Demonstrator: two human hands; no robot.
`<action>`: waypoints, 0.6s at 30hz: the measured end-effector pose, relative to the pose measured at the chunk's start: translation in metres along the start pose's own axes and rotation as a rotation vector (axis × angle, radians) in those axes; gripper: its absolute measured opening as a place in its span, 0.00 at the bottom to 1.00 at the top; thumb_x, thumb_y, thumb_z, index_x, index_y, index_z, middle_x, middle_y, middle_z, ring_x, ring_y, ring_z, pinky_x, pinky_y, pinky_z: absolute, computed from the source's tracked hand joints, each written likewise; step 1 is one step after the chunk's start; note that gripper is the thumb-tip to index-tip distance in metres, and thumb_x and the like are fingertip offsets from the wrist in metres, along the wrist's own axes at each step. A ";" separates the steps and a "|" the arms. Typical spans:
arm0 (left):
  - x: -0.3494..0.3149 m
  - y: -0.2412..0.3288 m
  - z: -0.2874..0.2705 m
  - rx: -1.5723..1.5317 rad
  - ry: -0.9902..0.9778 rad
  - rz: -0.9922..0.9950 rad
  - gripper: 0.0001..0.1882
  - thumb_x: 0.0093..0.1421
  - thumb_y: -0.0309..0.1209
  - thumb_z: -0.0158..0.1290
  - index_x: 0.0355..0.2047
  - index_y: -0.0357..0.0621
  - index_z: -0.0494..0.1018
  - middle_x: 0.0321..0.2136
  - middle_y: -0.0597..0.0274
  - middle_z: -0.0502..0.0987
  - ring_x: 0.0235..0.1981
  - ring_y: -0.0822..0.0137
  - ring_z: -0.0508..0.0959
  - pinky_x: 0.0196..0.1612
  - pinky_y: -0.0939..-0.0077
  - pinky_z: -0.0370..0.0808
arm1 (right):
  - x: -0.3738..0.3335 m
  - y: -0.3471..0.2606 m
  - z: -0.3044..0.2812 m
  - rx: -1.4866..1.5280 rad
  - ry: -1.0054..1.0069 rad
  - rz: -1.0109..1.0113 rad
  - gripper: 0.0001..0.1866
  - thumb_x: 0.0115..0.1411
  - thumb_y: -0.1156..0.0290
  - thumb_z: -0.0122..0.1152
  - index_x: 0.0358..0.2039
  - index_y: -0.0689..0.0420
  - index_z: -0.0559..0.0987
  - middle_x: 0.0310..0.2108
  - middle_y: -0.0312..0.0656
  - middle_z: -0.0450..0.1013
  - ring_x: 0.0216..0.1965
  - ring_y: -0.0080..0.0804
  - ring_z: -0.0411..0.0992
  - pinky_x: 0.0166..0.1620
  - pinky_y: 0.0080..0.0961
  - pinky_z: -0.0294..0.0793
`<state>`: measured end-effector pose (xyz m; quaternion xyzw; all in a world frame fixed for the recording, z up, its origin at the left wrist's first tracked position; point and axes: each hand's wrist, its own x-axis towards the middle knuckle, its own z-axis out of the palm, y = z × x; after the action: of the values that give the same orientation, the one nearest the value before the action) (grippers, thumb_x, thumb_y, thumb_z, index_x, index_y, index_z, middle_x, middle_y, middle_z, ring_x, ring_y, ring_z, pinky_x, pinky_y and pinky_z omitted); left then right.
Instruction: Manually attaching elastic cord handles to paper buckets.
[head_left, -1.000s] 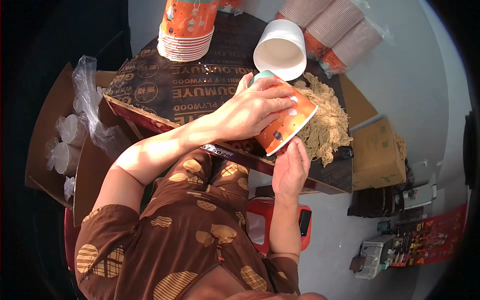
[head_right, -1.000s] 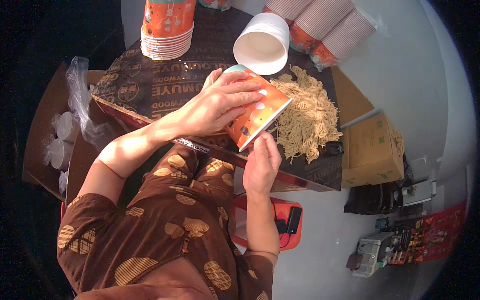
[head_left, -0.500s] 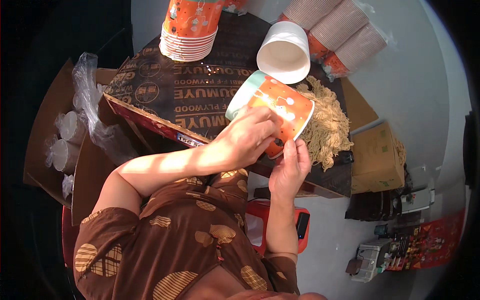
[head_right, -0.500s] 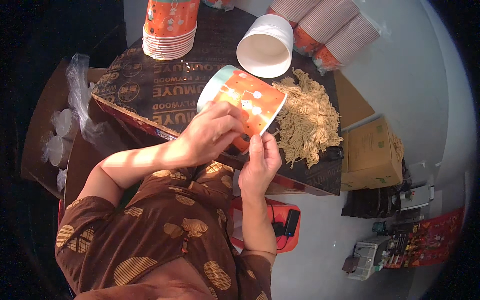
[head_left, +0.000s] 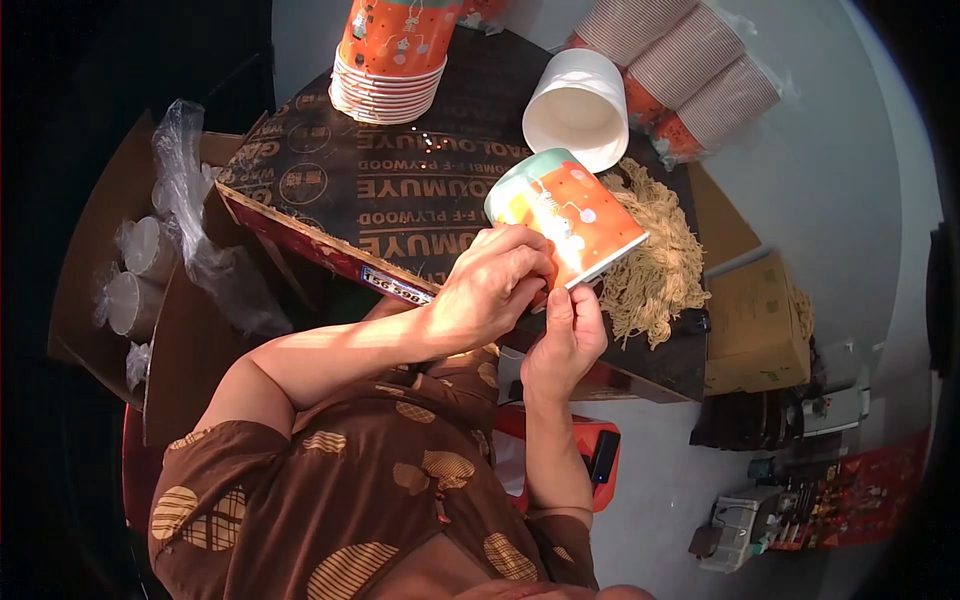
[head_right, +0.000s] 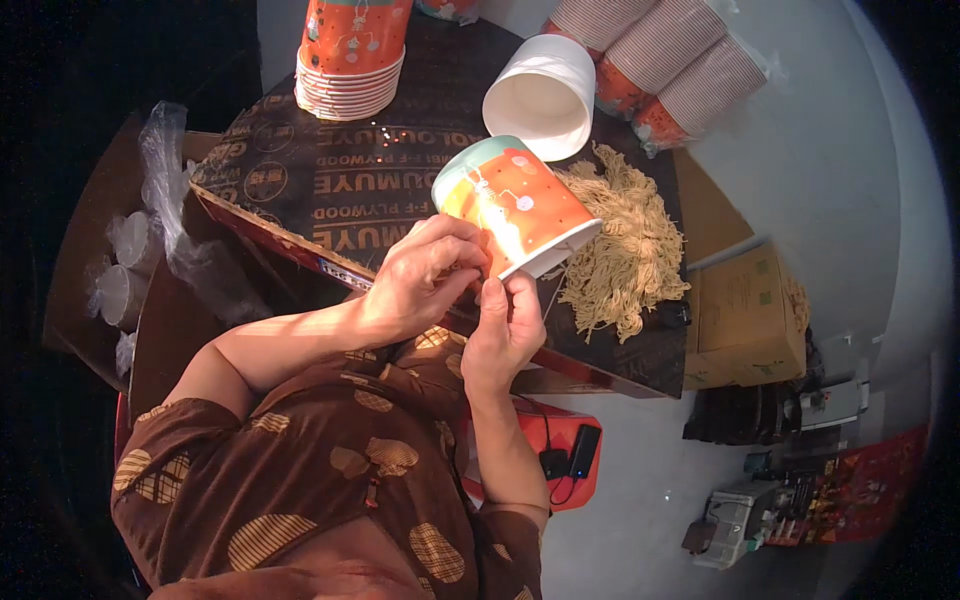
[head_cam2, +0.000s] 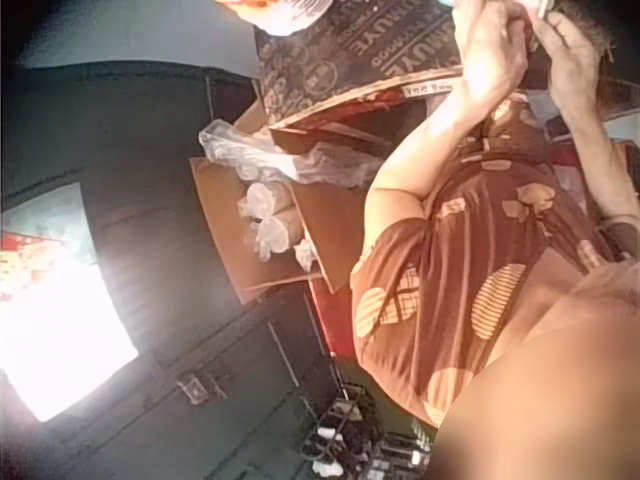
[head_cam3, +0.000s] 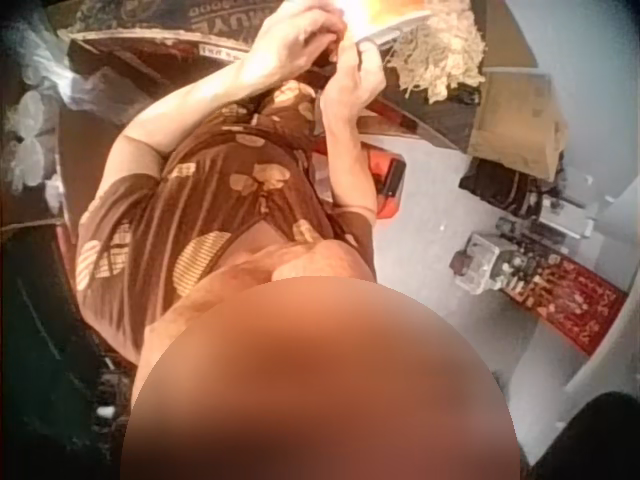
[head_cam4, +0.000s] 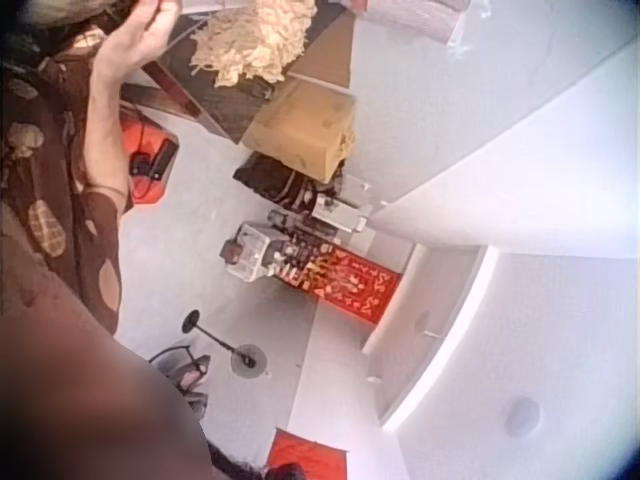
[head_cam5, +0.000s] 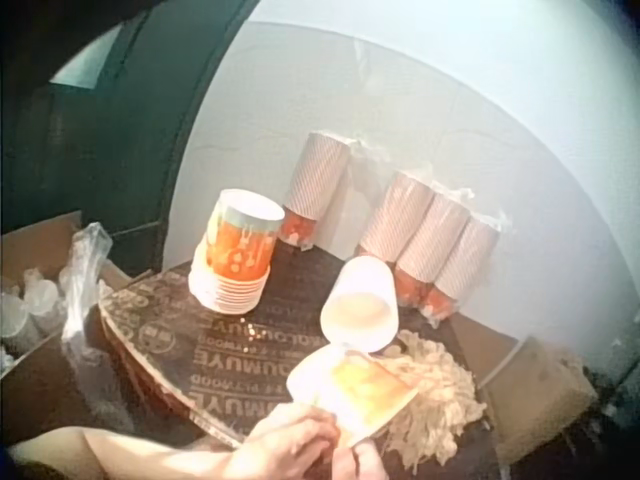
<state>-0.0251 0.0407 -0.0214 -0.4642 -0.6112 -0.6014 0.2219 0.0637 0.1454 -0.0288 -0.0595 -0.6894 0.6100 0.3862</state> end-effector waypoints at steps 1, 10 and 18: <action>-0.001 -0.001 0.000 0.001 0.001 -0.001 0.14 0.47 0.16 0.61 0.34 0.41 0.75 0.39 0.55 0.76 0.40 0.54 0.77 0.42 0.65 0.74 | 0.000 -0.001 0.001 0.000 -0.002 0.001 0.11 0.66 0.71 0.55 0.39 0.67 0.76 0.32 0.35 0.71 0.32 0.18 0.65 0.36 0.17 0.65; -0.011 -0.005 0.007 -0.173 0.025 -0.103 0.14 0.48 0.14 0.61 0.35 0.38 0.74 0.40 0.53 0.74 0.42 0.57 0.76 0.45 0.68 0.75 | -0.003 0.000 0.005 0.106 0.069 0.065 0.08 0.64 0.75 0.57 0.40 0.68 0.76 0.37 0.39 0.74 0.35 0.20 0.68 0.41 0.19 0.70; -0.013 -0.005 0.016 -0.272 0.073 -0.157 0.14 0.47 0.13 0.57 0.34 0.35 0.69 0.38 0.51 0.70 0.40 0.53 0.73 0.41 0.66 0.73 | -0.002 0.002 0.007 0.075 0.106 0.000 0.08 0.64 0.77 0.56 0.41 0.68 0.76 0.33 0.34 0.73 0.33 0.17 0.68 0.38 0.15 0.69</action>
<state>-0.0186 0.0522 -0.0377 -0.4186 -0.5502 -0.7105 0.1314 0.0602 0.1396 -0.0314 -0.0774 -0.6447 0.6314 0.4240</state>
